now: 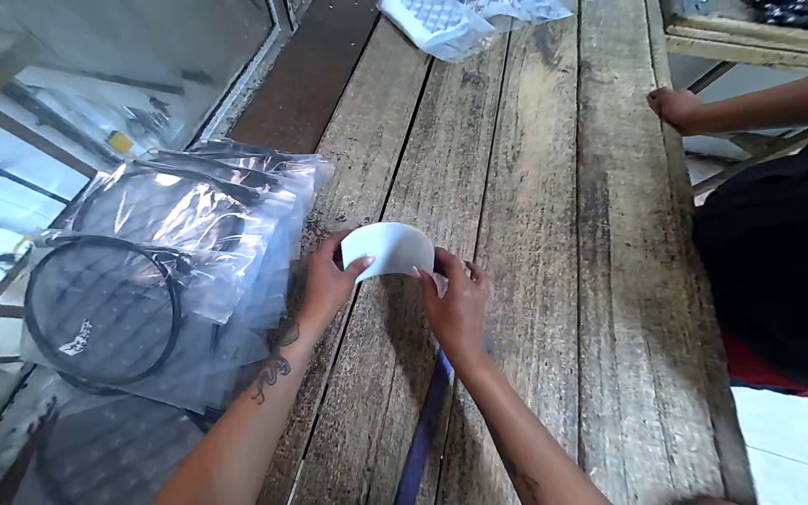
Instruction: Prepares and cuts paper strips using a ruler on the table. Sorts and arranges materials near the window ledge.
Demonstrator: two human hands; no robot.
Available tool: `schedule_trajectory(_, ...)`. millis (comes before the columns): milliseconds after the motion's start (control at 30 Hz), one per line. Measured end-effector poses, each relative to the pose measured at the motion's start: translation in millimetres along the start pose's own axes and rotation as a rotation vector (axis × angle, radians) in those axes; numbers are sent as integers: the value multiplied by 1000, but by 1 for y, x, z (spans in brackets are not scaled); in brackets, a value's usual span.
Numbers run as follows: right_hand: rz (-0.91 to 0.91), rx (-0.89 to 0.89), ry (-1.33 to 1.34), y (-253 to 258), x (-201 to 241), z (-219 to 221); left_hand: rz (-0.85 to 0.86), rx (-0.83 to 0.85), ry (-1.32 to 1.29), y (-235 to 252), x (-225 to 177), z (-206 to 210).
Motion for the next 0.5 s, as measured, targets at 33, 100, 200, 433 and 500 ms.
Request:
schedule_trajectory(33,4,-12,9,-2,-2,3,-30,21,0,-1,3,3)
schedule_trajectory(100,-35,-42,32,-4,0,1,-43,21,22,1,-3,2)
schedule_trajectory(200,-168,-86,69,4,4,-17,293,-52,0,15,-25,-18)
schedule_trajectory(433,-467,105,-171,-57,-27,21,576,364,618,-60,21,-19)
schedule_trajectory(500,-524,152,-237,-74,-29,27,574,399,721,-84,25,-16)
Point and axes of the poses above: each hand's wrist, its own y-axis towards the middle knuckle, its own z-axis out of the palm, x = y × z, the point moved 7 cm from there along y, towards the middle knuckle, and after that the axes turned 12 degrees about z, right-handed, at the moved point
